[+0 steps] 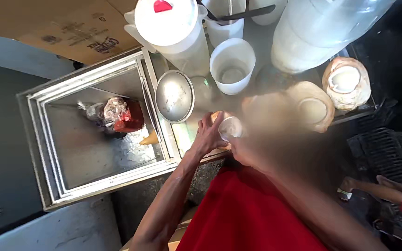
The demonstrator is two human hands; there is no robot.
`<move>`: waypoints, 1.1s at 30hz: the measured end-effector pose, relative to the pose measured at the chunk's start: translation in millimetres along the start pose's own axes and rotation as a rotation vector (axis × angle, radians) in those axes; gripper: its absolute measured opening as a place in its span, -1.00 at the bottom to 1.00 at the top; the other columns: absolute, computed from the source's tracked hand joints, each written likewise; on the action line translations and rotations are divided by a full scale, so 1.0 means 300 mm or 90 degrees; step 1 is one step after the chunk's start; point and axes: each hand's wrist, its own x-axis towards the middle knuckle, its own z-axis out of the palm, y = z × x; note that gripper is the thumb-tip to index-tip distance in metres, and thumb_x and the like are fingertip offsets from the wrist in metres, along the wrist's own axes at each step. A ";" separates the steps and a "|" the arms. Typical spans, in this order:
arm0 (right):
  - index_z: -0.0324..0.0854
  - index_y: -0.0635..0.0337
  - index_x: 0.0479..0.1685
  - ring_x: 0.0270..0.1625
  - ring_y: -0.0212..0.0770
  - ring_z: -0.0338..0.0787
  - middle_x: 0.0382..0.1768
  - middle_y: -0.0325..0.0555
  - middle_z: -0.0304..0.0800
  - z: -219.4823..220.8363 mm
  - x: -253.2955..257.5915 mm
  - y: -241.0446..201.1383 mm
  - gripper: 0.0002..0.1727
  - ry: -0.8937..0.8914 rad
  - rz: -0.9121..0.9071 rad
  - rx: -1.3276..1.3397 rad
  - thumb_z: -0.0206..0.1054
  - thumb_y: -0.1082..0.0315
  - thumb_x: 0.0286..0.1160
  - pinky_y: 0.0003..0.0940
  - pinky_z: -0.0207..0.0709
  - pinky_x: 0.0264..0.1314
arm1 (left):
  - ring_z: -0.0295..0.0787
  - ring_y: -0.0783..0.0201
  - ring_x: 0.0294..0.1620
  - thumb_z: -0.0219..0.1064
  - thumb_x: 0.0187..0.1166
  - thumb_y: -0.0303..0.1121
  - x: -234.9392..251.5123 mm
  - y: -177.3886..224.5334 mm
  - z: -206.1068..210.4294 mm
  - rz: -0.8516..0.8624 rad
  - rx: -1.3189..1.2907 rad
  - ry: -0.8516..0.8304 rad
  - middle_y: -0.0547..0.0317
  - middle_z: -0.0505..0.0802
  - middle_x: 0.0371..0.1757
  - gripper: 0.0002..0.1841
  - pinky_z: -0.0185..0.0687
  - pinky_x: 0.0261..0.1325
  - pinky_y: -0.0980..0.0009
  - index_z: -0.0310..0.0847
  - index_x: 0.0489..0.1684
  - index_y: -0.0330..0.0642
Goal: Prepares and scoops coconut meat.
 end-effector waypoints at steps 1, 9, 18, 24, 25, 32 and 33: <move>0.51 0.08 0.54 0.29 0.27 0.77 0.20 0.24 0.77 -0.007 -0.028 0.016 -0.56 -0.022 -0.017 -0.065 0.09 0.33 0.71 0.32 0.61 0.26 | 0.25 -0.36 0.63 0.80 -0.19 0.21 -0.003 -0.009 0.004 0.028 0.009 0.007 -0.20 0.16 0.81 0.35 0.51 0.41 -0.26 0.00 0.88 0.47; 0.53 0.13 0.50 0.31 0.30 0.75 0.21 0.29 0.75 -0.021 0.028 0.001 -0.58 0.090 0.074 0.010 0.12 0.32 0.71 0.33 0.61 0.27 | 0.29 -0.37 0.60 0.78 -0.15 0.26 0.005 0.031 0.006 0.010 0.033 0.021 -0.19 0.13 0.81 0.34 0.58 0.28 -0.27 -0.08 0.87 0.59; 0.57 0.11 0.44 0.27 0.28 0.78 0.17 0.23 0.78 -0.090 -0.027 -0.005 -0.61 0.087 0.090 -0.056 0.12 0.34 0.71 0.32 0.63 0.20 | 0.29 -0.38 0.58 0.74 -0.16 0.32 -0.021 0.066 0.050 -0.055 0.025 0.061 -0.21 0.13 0.81 0.35 0.57 0.24 -0.30 -0.10 0.89 0.56; 0.53 0.14 0.45 0.35 0.32 0.72 0.25 0.26 0.74 -0.027 -0.050 -0.021 -0.60 -0.033 0.032 -0.113 0.14 0.42 0.66 0.37 0.59 0.23 | 0.30 -0.40 0.58 0.75 -0.13 0.29 -0.023 0.025 0.038 0.001 0.026 0.036 -0.25 0.15 0.80 0.34 0.54 0.31 -0.29 -0.07 0.89 0.50; 0.58 0.14 0.43 0.38 0.34 0.70 0.28 0.27 0.73 -0.063 -0.075 -0.029 -0.59 -0.056 0.031 -0.147 0.17 0.43 0.63 0.41 0.56 0.24 | 0.29 -0.39 0.60 0.77 -0.14 0.26 -0.007 0.008 0.022 0.050 0.024 0.018 -0.23 0.16 0.80 0.32 0.52 0.35 -0.29 -0.02 0.88 0.50; 0.39 -0.07 0.64 -0.65 -0.27 0.64 -0.32 -0.01 0.76 -0.094 -0.010 0.032 -0.55 -0.012 0.128 0.254 0.05 0.15 0.85 -0.37 0.58 -0.56 | 0.26 -0.33 0.65 0.85 -0.21 0.11 0.108 -0.046 -0.062 0.217 0.030 -0.106 -0.16 0.20 0.81 0.35 0.45 0.49 -0.24 0.04 0.88 0.45; 0.35 -0.09 0.71 -0.61 -0.26 0.66 -0.27 -0.01 0.76 -0.069 -0.014 0.034 -0.51 -0.034 0.113 0.265 0.03 0.13 0.86 -0.35 0.61 -0.53 | 0.27 -0.32 0.65 0.85 -0.21 0.11 0.118 -0.047 -0.063 0.235 0.039 -0.111 -0.13 0.20 0.81 0.34 0.47 0.48 -0.23 0.05 0.87 0.46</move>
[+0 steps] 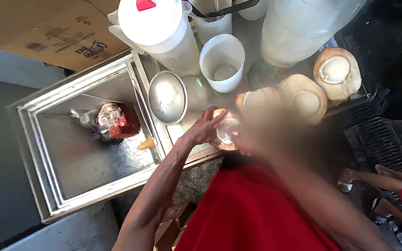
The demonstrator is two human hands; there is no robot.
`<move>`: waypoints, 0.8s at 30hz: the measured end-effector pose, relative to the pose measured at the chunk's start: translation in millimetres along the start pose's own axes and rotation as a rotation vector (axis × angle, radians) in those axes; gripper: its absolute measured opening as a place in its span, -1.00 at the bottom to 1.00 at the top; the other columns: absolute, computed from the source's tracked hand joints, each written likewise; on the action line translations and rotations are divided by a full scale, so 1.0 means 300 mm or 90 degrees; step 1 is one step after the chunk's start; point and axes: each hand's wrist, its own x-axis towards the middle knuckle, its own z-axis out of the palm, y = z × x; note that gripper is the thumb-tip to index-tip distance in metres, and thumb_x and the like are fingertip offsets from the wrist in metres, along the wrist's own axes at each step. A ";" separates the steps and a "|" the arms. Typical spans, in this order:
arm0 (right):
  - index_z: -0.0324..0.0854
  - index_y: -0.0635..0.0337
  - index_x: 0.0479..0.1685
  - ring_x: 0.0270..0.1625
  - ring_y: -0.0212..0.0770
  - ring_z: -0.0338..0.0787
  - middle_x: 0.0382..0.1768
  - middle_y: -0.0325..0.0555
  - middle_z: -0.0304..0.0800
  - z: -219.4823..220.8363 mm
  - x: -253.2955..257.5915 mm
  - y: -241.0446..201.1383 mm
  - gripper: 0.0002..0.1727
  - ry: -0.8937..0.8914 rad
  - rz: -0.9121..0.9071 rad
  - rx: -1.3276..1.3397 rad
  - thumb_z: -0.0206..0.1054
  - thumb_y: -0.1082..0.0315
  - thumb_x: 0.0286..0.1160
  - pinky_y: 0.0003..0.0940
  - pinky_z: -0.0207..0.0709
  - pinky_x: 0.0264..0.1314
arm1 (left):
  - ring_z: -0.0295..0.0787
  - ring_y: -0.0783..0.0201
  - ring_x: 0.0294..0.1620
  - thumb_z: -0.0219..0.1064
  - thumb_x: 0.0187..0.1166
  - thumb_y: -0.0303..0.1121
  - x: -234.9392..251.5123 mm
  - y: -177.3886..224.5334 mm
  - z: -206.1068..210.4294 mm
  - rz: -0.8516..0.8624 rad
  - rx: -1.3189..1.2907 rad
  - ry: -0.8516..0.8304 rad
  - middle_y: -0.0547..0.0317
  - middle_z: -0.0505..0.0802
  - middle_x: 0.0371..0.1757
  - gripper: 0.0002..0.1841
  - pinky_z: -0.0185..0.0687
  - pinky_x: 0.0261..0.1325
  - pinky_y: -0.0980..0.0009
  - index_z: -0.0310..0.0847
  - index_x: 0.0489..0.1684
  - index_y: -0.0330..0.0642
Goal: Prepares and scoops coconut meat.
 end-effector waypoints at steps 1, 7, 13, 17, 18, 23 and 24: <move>0.33 -0.07 0.73 -0.51 -0.23 0.71 -0.21 -0.01 0.75 0.018 -0.010 0.011 -0.50 -0.025 -0.025 -0.049 0.00 0.14 0.87 -0.29 0.65 -0.43 | 0.27 -0.33 0.65 0.86 -0.23 0.09 0.009 -0.004 -0.005 0.018 0.006 -0.007 -0.12 0.20 0.81 0.34 0.47 0.48 -0.23 0.07 0.86 0.46; 0.58 -0.09 0.53 0.41 0.28 0.70 0.32 0.15 0.74 -0.047 -0.094 0.022 -0.57 -0.057 -0.102 -0.400 0.19 0.27 0.71 0.43 0.52 0.32 | 0.19 -0.25 0.73 0.87 -0.25 0.06 0.069 0.036 -0.071 0.053 0.082 -0.124 -0.01 0.10 0.88 0.32 0.45 0.54 -0.12 0.08 0.81 0.68; 0.39 -0.01 0.61 -0.55 -0.23 0.68 -0.23 -0.02 0.72 -0.070 -0.065 0.054 -0.56 0.027 0.043 -0.088 -0.03 0.13 0.88 -0.29 0.64 -0.46 | 0.20 -0.43 0.68 0.71 -0.21 0.40 -0.050 0.130 0.008 -0.212 -0.014 0.024 -0.21 -0.06 0.89 0.38 0.53 0.36 -0.34 -0.02 0.90 0.41; 0.33 -0.02 0.70 -0.66 -0.33 0.66 -0.34 -0.06 0.75 -0.011 -0.008 0.057 -0.52 0.029 0.063 0.150 0.01 0.15 0.88 -0.44 0.60 -0.61 | 0.19 -0.41 0.72 0.71 -0.30 0.45 -0.070 0.207 0.128 -0.308 -0.072 0.049 -0.30 -0.36 0.89 0.54 0.61 0.39 -0.19 -0.22 0.95 0.26; 0.33 -0.01 0.71 -0.63 -0.31 0.66 -0.34 -0.06 0.74 0.013 -0.006 0.051 -0.51 0.023 0.043 0.115 0.01 0.16 0.88 -0.41 0.61 -0.56 | 0.15 -0.39 0.74 0.70 -0.29 0.46 -0.075 0.203 0.146 -0.300 -0.085 0.077 -0.33 -0.36 0.89 0.54 0.60 0.41 -0.17 -0.22 0.95 0.21; 0.54 0.03 0.48 0.29 0.27 0.76 0.20 0.22 0.76 0.023 -0.098 0.061 -0.60 -0.019 -0.076 -0.284 0.13 0.29 0.72 0.36 0.61 0.23 | -0.11 -0.28 0.85 0.72 -0.28 0.41 -0.075 0.175 0.151 -0.235 -0.099 0.085 -0.15 -0.34 0.91 0.48 0.48 0.52 -0.21 -0.16 0.94 0.35; 0.58 0.01 0.46 0.32 0.30 0.74 0.24 0.23 0.75 -0.005 -0.109 0.061 -0.60 -0.025 -0.068 -0.308 0.15 0.29 0.70 0.40 0.59 0.25 | -0.12 -0.26 0.86 0.73 -0.29 0.40 -0.076 0.177 0.151 -0.227 -0.094 0.080 -0.10 -0.35 0.92 0.48 0.49 0.52 -0.20 -0.15 0.93 0.40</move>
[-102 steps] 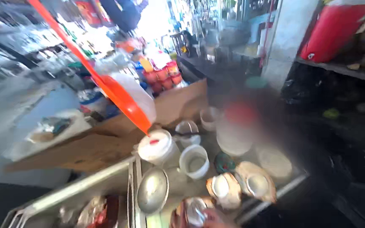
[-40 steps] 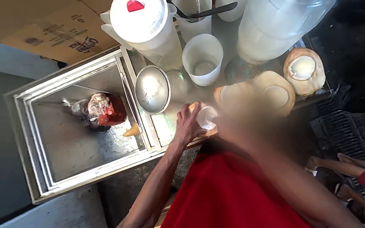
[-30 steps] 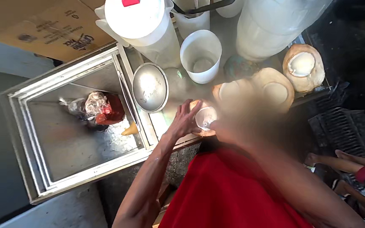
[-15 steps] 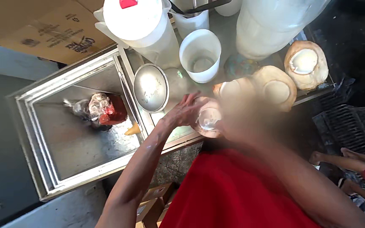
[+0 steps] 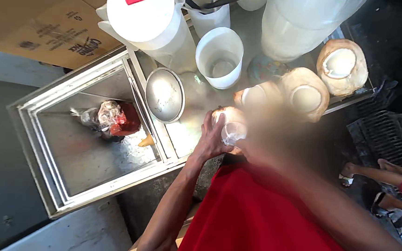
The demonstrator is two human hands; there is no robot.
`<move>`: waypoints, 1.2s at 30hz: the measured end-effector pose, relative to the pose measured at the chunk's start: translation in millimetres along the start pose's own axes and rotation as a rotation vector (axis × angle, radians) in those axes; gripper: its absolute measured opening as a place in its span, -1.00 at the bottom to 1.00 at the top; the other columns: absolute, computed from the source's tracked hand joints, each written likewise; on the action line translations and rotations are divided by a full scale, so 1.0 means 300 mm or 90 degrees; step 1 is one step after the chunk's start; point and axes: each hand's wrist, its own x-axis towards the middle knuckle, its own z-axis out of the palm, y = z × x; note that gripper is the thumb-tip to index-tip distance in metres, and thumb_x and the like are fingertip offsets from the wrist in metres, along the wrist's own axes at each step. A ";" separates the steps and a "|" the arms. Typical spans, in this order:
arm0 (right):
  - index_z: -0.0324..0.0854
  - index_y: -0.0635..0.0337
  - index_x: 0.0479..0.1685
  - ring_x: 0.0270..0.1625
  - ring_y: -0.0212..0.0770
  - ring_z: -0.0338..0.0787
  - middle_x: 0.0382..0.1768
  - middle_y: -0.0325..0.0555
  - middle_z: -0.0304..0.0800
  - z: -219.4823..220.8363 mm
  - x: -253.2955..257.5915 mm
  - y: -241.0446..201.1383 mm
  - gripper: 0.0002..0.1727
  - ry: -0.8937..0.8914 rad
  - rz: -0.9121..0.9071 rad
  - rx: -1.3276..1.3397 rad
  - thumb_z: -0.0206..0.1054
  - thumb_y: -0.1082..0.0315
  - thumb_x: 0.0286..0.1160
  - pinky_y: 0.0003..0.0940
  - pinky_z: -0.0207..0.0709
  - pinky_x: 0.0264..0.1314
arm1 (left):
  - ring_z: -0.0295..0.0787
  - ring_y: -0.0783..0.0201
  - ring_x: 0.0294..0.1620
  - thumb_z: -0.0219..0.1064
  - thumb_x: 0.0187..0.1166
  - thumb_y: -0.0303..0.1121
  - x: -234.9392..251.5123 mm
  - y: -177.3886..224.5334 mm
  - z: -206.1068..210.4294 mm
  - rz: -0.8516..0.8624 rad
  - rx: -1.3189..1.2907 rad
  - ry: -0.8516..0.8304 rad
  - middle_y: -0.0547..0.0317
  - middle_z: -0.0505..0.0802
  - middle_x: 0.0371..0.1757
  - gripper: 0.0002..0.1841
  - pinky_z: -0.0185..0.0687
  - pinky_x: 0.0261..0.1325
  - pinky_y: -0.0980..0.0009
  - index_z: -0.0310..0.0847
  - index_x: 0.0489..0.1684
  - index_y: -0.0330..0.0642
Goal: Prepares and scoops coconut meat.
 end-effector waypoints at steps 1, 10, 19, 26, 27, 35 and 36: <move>0.59 0.04 0.45 0.32 0.28 0.74 0.26 0.23 0.74 -0.024 0.000 0.006 -0.61 -0.001 0.018 0.009 0.13 0.28 0.72 0.38 0.58 0.27 | -0.14 -0.25 0.87 0.75 -0.30 0.38 0.001 0.001 -0.002 0.005 -0.002 -0.003 -0.08 -0.35 0.92 0.48 0.50 0.51 -0.21 -0.15 0.93 0.42; 0.54 -0.01 0.53 0.33 0.24 0.75 0.26 0.18 0.75 0.019 -0.009 0.029 -0.57 -0.010 -0.027 0.012 0.15 0.29 0.72 0.34 0.59 0.28 | -0.08 -0.31 0.83 0.81 -0.29 0.29 0.027 -0.011 -0.023 0.050 -0.010 -0.046 -0.06 -0.35 0.93 0.46 0.48 0.50 -0.23 -0.09 0.92 0.41; 0.41 0.07 0.64 0.12 0.08 0.83 0.14 0.15 0.78 0.078 0.040 -0.018 -0.53 0.024 -0.004 0.177 0.06 0.27 0.79 0.11 0.67 0.19 | -0.19 -0.37 0.85 0.78 -0.26 0.32 0.025 -0.013 -0.024 0.012 -0.029 -0.052 -0.16 -0.42 0.91 0.50 0.43 0.53 -0.27 -0.23 0.94 0.40; 0.48 0.04 0.57 -0.08 0.01 0.83 0.05 0.11 0.77 -0.017 0.015 0.035 -0.57 0.021 0.047 0.112 0.03 0.25 0.81 0.04 0.71 -0.02 | -0.05 -0.34 0.79 0.81 -0.28 0.27 0.061 -0.002 -0.058 0.049 -0.015 -0.096 -0.03 -0.41 0.93 0.49 0.42 0.49 -0.26 -0.16 0.94 0.42; 0.43 0.03 0.60 -0.37 -0.12 0.76 -0.16 0.04 0.73 0.006 0.041 0.027 -0.56 0.044 0.071 0.193 -0.02 0.19 0.85 -0.15 0.69 -0.28 | -0.05 -0.33 0.80 0.81 -0.28 0.27 0.056 0.000 -0.055 0.048 -0.011 -0.095 -0.01 -0.40 0.93 0.48 0.44 0.49 -0.25 -0.15 0.93 0.44; 0.46 -0.12 0.66 0.37 0.22 0.72 0.32 0.14 0.74 0.028 -0.022 0.036 -0.50 -0.001 -0.076 -0.014 0.11 0.29 0.75 0.31 0.56 0.35 | 0.12 -0.37 0.71 0.93 -0.37 -0.02 0.121 -0.011 -0.138 0.100 0.021 -0.197 -0.01 -0.26 0.94 0.44 0.51 0.40 -0.28 0.04 0.85 0.59; 0.47 -0.12 0.64 0.37 0.21 0.72 0.32 0.12 0.74 0.014 -0.040 0.040 -0.51 -0.009 -0.067 -0.021 0.11 0.28 0.75 0.30 0.57 0.35 | 0.18 -0.35 0.68 0.93 -0.34 -0.05 0.117 -0.017 -0.151 0.081 0.017 -0.204 0.00 -0.24 0.93 0.43 0.54 0.36 -0.27 0.03 0.85 0.64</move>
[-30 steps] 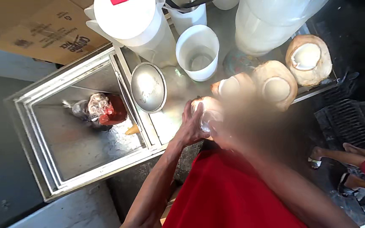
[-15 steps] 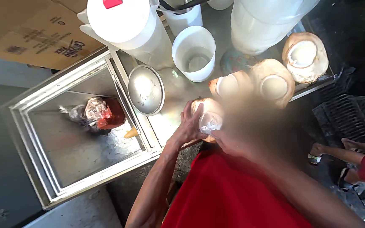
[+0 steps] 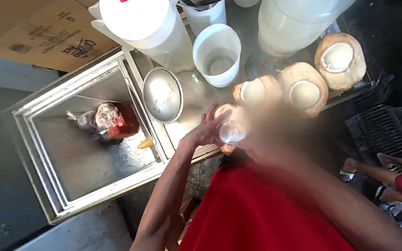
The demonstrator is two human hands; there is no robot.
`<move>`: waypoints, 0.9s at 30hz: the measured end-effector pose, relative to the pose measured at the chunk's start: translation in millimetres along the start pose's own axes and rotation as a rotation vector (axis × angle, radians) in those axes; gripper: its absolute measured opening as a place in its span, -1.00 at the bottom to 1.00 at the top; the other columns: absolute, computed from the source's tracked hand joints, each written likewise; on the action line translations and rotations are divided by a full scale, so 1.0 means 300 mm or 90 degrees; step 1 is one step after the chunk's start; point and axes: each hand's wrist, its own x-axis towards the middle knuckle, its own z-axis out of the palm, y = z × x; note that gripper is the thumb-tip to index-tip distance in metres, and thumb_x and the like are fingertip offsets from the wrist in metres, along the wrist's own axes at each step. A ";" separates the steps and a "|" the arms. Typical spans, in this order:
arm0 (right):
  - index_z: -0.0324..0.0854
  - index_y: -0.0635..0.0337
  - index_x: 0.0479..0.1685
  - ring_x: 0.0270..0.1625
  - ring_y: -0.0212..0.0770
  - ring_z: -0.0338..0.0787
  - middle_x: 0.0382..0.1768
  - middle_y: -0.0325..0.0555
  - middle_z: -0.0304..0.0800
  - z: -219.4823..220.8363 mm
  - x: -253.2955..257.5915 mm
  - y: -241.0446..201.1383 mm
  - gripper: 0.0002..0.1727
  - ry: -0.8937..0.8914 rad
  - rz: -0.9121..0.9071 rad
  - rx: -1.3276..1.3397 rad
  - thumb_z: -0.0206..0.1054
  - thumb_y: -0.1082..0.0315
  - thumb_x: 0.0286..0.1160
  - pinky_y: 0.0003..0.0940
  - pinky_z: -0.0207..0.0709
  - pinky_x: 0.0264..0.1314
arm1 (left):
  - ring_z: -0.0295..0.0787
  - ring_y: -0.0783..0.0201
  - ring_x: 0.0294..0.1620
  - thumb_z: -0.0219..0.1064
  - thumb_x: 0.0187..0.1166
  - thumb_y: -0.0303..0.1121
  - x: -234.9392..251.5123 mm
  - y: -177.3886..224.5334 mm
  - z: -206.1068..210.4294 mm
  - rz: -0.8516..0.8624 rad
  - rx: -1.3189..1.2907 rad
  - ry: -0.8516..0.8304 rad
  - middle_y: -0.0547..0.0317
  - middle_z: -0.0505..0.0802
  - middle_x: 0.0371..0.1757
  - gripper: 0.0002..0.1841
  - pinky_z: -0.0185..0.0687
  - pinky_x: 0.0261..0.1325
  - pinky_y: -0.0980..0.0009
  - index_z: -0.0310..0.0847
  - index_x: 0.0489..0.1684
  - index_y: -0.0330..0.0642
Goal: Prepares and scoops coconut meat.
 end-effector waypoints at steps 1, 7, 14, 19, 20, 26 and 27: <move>0.47 -0.09 0.64 0.32 0.18 0.75 0.29 0.13 0.75 -0.010 -0.009 -0.001 -0.52 0.002 0.025 0.024 0.10 0.28 0.76 0.26 0.60 0.32 | 0.24 -0.37 0.64 0.91 -0.26 -0.07 -0.013 -0.003 -0.003 -0.014 -0.011 0.008 -0.05 -0.19 0.92 0.41 0.55 0.34 -0.28 -0.01 0.87 0.60; 0.29 -0.05 0.74 -0.64 -0.27 0.66 -0.27 -0.04 0.75 0.042 0.114 -0.029 -0.50 0.089 0.182 0.499 -0.01 0.14 0.88 -0.37 0.63 -0.59 | 0.41 -0.31 0.62 0.84 -0.37 0.25 -0.087 0.069 0.224 -0.124 -0.090 0.187 -0.43 -0.09 0.85 0.61 0.63 0.43 -0.10 -0.32 0.95 0.27; 0.45 0.01 0.63 0.32 0.24 0.75 0.25 0.21 0.75 0.046 0.083 -0.058 -0.52 0.020 -0.006 0.081 0.09 0.33 0.74 0.30 0.58 0.31 | 0.70 -0.08 0.36 0.81 -0.27 0.17 -0.082 -0.018 0.218 -0.065 -0.094 0.203 -0.30 0.05 0.83 0.52 0.81 0.14 -0.05 -0.29 0.94 0.37; 0.51 0.08 0.55 0.30 0.18 0.76 0.24 0.21 0.75 -0.018 0.076 -0.047 -0.57 0.066 0.069 0.130 0.04 0.27 0.80 0.24 0.58 0.34 | 0.65 -0.03 0.45 0.80 -0.25 0.22 -0.067 -0.039 0.212 -0.027 -0.093 0.202 -0.27 0.04 0.84 0.53 0.79 0.23 -0.01 -0.32 0.94 0.38; 0.50 0.10 0.55 0.18 0.13 0.80 0.18 0.20 0.77 -0.006 0.110 -0.058 -0.58 0.094 0.085 0.196 0.03 0.24 0.83 0.16 0.63 0.26 | 0.63 -0.05 0.47 0.80 -0.25 0.21 -0.068 -0.039 0.214 -0.030 -0.102 0.206 -0.29 0.04 0.84 0.52 0.78 0.25 -0.01 -0.31 0.94 0.36; 0.46 -0.05 0.62 0.27 0.20 0.78 0.21 0.15 0.77 0.059 0.061 -0.054 -0.53 0.019 -0.017 0.068 0.07 0.30 0.76 0.27 0.63 0.26 | 0.55 -0.04 0.55 0.87 -0.33 0.04 -0.073 -0.058 0.188 -0.017 -0.137 0.164 -0.20 -0.03 0.87 0.56 0.76 0.28 -0.05 -0.31 0.93 0.45; 0.51 -0.08 0.59 0.29 0.22 0.76 0.23 0.15 0.77 0.033 0.041 -0.037 -0.54 0.016 -0.019 0.034 0.10 0.30 0.75 0.31 0.61 0.27 | 0.53 -0.05 0.58 0.88 -0.34 0.02 -0.070 -0.058 0.187 -0.002 -0.138 0.168 -0.20 -0.03 0.87 0.56 0.75 0.30 -0.05 -0.29 0.93 0.44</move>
